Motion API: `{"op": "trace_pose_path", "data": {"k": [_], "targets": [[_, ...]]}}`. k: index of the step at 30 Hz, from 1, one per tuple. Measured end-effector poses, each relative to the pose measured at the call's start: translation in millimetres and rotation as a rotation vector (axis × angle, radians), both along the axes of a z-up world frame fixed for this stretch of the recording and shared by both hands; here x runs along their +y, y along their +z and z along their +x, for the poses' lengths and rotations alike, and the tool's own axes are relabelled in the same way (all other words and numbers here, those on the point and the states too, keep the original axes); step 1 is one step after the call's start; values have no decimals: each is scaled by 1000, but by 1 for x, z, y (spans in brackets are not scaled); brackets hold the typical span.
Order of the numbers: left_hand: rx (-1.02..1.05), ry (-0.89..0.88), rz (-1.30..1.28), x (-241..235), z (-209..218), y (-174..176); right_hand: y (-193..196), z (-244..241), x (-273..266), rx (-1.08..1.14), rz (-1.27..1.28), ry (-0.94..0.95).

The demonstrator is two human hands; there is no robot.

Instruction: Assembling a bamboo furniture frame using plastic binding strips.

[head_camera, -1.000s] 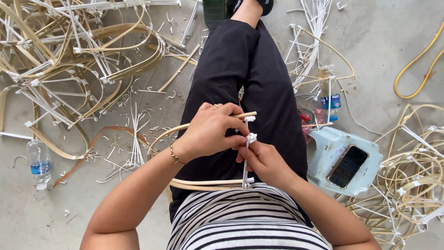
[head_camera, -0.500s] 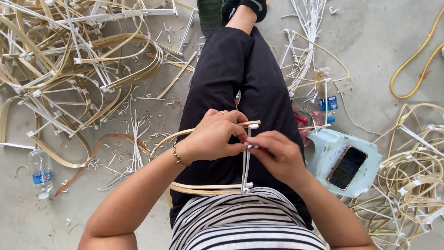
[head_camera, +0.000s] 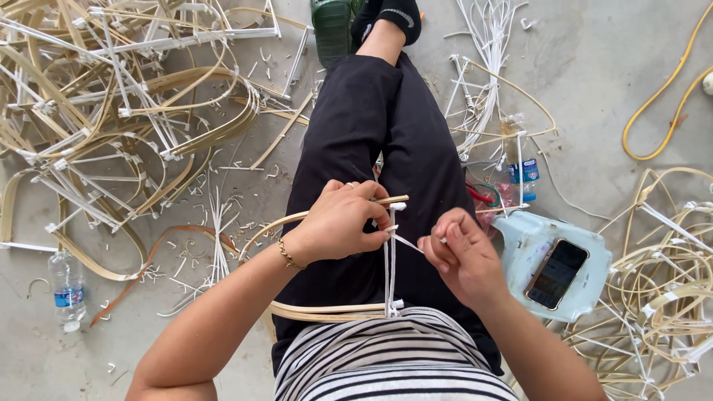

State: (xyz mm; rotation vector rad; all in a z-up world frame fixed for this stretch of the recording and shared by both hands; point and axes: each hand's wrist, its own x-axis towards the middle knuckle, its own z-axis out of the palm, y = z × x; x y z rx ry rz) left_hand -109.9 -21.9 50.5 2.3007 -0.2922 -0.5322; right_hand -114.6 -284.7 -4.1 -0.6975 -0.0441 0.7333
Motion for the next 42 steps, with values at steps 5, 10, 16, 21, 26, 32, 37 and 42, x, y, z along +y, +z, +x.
{"op": "trace_pose_path", "data": {"k": [5,10,16,21,26,32,37,42], "targets": [[-42,17,-7,3,-4,-2,-6,-11,6,-91,-619,214],[-126,-13,5,-2,-5,10,30,9,19,-489,-848,151],[-106,-32,-47,-1,-7,6,53,29,35,-1568,-793,33],[-122,-31,2,-2,-7,9,41,27,32,-1699,-686,-47],[-170,-42,-22,-4,-10,7,26,18,30,-1616,-633,-22],[-159,-70,-11,-4,-8,14,20,14,21,-1274,-582,55],[-171,14,-141,0,-10,15,44,17,17,-1465,-598,118],[-239,-4,-170,-4,-15,22,53,16,17,-1705,-633,76]]}}
